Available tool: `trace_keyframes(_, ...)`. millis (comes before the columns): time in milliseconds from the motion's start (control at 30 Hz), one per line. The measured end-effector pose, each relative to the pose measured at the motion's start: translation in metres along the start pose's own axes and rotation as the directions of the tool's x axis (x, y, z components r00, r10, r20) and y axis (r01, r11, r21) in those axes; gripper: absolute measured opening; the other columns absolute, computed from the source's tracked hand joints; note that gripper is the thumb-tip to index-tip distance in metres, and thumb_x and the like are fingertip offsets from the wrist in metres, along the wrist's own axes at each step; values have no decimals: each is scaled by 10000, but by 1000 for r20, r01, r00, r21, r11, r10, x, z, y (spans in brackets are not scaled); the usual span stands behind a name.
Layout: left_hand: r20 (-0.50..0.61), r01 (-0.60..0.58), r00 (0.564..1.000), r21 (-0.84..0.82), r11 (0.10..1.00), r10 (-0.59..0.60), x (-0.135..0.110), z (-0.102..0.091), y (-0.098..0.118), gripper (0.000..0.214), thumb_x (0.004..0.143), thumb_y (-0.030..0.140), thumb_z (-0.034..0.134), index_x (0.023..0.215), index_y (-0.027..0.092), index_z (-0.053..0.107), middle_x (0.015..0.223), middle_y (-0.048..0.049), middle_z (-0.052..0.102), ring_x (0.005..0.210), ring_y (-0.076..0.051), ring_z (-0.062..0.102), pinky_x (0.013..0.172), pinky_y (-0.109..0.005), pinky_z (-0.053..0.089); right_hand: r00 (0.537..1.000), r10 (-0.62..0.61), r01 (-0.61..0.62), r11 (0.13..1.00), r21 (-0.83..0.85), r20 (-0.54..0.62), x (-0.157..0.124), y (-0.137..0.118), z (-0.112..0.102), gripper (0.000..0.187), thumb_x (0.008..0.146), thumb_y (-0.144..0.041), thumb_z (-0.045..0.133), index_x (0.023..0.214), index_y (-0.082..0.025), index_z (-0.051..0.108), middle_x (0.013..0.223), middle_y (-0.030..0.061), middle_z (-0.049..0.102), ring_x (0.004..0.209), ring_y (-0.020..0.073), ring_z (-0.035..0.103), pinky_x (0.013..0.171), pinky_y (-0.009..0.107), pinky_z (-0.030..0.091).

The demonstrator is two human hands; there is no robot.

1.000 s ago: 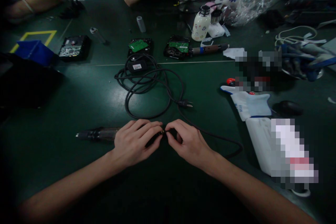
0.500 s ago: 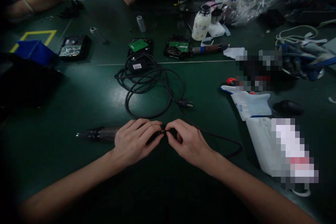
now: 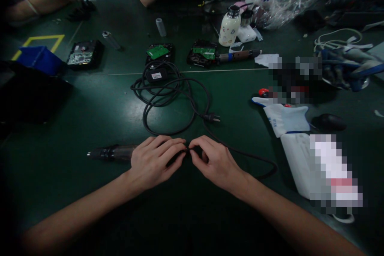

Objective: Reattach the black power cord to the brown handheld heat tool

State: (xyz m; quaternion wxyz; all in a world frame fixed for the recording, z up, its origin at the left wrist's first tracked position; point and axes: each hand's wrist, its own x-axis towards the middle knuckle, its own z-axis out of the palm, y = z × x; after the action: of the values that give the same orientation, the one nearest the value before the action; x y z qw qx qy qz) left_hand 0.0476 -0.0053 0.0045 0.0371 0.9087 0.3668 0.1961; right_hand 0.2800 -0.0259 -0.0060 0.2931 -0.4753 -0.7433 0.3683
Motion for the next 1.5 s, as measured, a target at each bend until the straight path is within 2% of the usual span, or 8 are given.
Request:
trace_keyframes(133, -10, 14, 1000, 12, 1000, -14, 1, 0, 0, 145, 994, 336, 653, 1079, 225, 692, 1197, 14, 764, 1010, -188, 681, 801, -376, 470, 1000, -3, 3, 1000, 6, -11, 0, 1, 1, 124, 1016, -195, 605, 1135, -213, 638, 941, 7, 643, 658, 107, 569, 616, 267, 456)
trace_keyframes(600, -2, 9, 1000, -5, 1000, -9, 0, -2, 1, 180, 998, 324, 644, 1151, 242, 690, 1296, 21, 736, 1037, -194, 675, 817, -382, 473, 1000, 11, -11, 1000, 7, -8, 0, -1, 0, 122, 1013, -185, 601, 1124, -214, 643, 950, 7, 647, 667, 105, 570, 622, 260, 457)
trace_keyframes(733, -5, 22, 1000, 10, 1000, -22, 0, 0, 1, 142, 992, 330, 658, 1085, 231, 701, 1241, 15, 755, 1022, -189, 678, 798, -382, 474, 1000, 11, -11, 1000, 4, -8, 0, -2, -1, 117, 1020, -200, 594, 1125, -213, 643, 947, 11, 644, 668, 110, 569, 621, 261, 453)
trace_keyframes(900, 1, 6, 1000, 3, 1000, -6, 1, 0, 0, 202, 994, 331, 646, 1173, 247, 687, 1306, 28, 731, 1046, -194, 676, 821, -383, 481, 1000, -3, 3, 1000, 9, -8, 1, -2, -1, 125, 1015, -180, 594, 1128, -210, 638, 965, 14, 653, 670, 108, 570, 631, 260, 458)
trace_keyframes(1067, -7, 20, 1000, 16, 1000, -20, 1, 0, 0, 158, 1004, 350, 638, 1096, 232, 689, 1235, 17, 756, 1024, -194, 681, 796, -378, 471, 1000, -3, 3, 1000, -3, -6, 0, 0, 0, 121, 1020, -196, 600, 1134, -213, 637, 964, 11, 652, 667, 105, 568, 617, 260, 453)
trace_keyframes(1200, -4, 0, 1000, 5, 1000, 0, 1, 0, 0, 203, 996, 342, 649, 1170, 241, 683, 1300, 19, 735, 1038, -197, 676, 819, -384, 476, 1000, -5, 5, 1000, 7, -2, 0, 0, 0, 126, 1020, -194, 598, 1139, -213, 635, 983, 16, 661, 669, 106, 572, 622, 262, 463)
trace_keyframes(1367, -8, 11, 1000, 12, 1000, -11, 0, 1, -1, 144, 1002, 334, 646, 1090, 227, 686, 1222, 13, 760, 1019, -192, 682, 788, -377, 470, 1000, 5, -5, 1000, -1, -4, 1, -2, -1, 118, 1021, -199, 596, 1128, -217, 642, 976, 19, 667, 680, 113, 577, 622, 264, 466)
trace_keyframes(1500, -11, 8, 1000, 11, 1000, -8, 1, 0, 0, 185, 991, 344, 658, 1140, 239, 685, 1276, 19, 743, 1044, -193, 681, 805, -376, 479, 1000, -4, 4, 1000, 9, -2, 1, -2, -1, 126, 1020, -190, 594, 1135, -215, 638, 990, 24, 670, 678, 112, 575, 623, 264, 467)
